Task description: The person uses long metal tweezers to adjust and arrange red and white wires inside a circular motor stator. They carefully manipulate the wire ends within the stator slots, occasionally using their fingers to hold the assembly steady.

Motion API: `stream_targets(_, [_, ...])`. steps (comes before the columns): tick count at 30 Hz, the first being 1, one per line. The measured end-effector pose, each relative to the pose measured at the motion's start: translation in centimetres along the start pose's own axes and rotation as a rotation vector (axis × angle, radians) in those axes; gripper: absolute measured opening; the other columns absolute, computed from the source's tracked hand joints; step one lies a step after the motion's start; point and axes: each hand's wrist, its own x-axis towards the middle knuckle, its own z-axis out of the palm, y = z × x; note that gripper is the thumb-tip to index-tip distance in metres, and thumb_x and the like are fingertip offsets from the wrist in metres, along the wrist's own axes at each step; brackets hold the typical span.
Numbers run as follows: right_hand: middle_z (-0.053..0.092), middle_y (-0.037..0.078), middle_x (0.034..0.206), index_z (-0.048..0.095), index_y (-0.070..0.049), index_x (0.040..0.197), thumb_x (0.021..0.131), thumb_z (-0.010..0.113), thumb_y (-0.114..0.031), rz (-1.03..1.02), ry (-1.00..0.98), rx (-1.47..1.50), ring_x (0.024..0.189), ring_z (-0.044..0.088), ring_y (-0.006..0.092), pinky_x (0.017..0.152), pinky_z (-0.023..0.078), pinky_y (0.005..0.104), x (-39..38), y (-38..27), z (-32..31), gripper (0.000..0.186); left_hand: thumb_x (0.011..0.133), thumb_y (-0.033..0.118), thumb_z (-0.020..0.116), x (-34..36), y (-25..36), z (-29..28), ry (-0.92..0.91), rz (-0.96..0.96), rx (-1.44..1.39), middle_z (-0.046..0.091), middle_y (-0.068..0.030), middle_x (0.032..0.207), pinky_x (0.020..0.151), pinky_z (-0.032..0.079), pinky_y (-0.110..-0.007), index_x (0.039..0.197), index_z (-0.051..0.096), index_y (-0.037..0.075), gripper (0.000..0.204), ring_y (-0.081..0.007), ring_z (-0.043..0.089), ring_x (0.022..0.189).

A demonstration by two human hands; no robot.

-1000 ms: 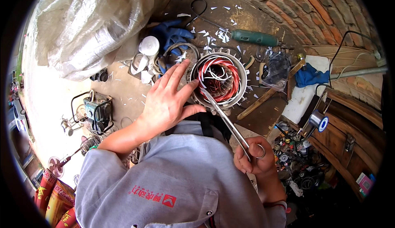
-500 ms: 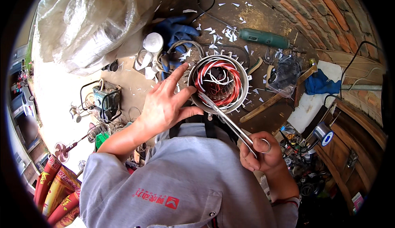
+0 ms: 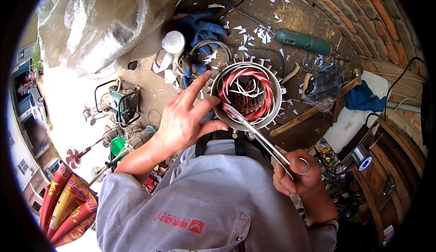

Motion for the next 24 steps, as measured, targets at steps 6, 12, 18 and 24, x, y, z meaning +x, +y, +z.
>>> stream_targets(6, [0.055,0.013,0.052,0.058,0.013,0.091,0.1,0.055,-0.034,0.023,0.015,0.037,0.041,0.05,0.0193,0.047,0.044,0.0331,-0.2,0.4,-0.3,0.047,0.067,0.051,0.08,0.1,0.0,0.0,-0.013,-0.014,-0.014,0.048,-0.0247,0.139,0.085,0.057,-0.046,0.104,0.065,0.006,0.06,-0.0386,0.063,0.112])
stream_targets(12, [0.054,0.013,0.052,0.057,0.013,0.09,0.1,0.054,-0.031,0.032,0.044,0.062,0.042,0.051,0.02,0.047,0.044,0.0327,-0.3,0.9,0.0,0.045,0.066,0.049,0.082,0.1,0.2,-0.2,-0.042,-0.049,-0.04,0.047,-0.0246,0.139,0.086,0.057,-0.046,0.104,0.065,0.006,0.06,-0.0399,0.061,0.115])
stream_targets(18, [0.054,0.013,0.052,0.056,0.011,0.089,0.1,0.054,-0.03,0.007,0.043,0.003,0.042,0.05,0.0204,0.047,0.043,0.0321,-0.3,1.5,0.0,0.043,0.066,0.047,0.084,0.2,0.2,-0.4,-0.064,-0.062,-0.048,0.046,-0.0249,0.14,0.087,0.057,-0.047,0.104,0.065,0.006,0.059,-0.0417,0.06,0.116])
stream_targets(24, [0.053,0.012,0.051,0.056,0.011,0.09,0.1,0.054,-0.033,-0.033,0.023,0.119,0.042,0.049,0.0206,0.046,0.043,0.0322,-0.3,2.0,0.2,0.045,0.066,0.047,0.084,0.2,0.0,-0.3,-0.053,-0.046,-0.061,0.046,-0.025,0.14,0.087,0.057,-0.047,0.104,0.065,0.006,0.058,-0.0422,0.06,0.116])
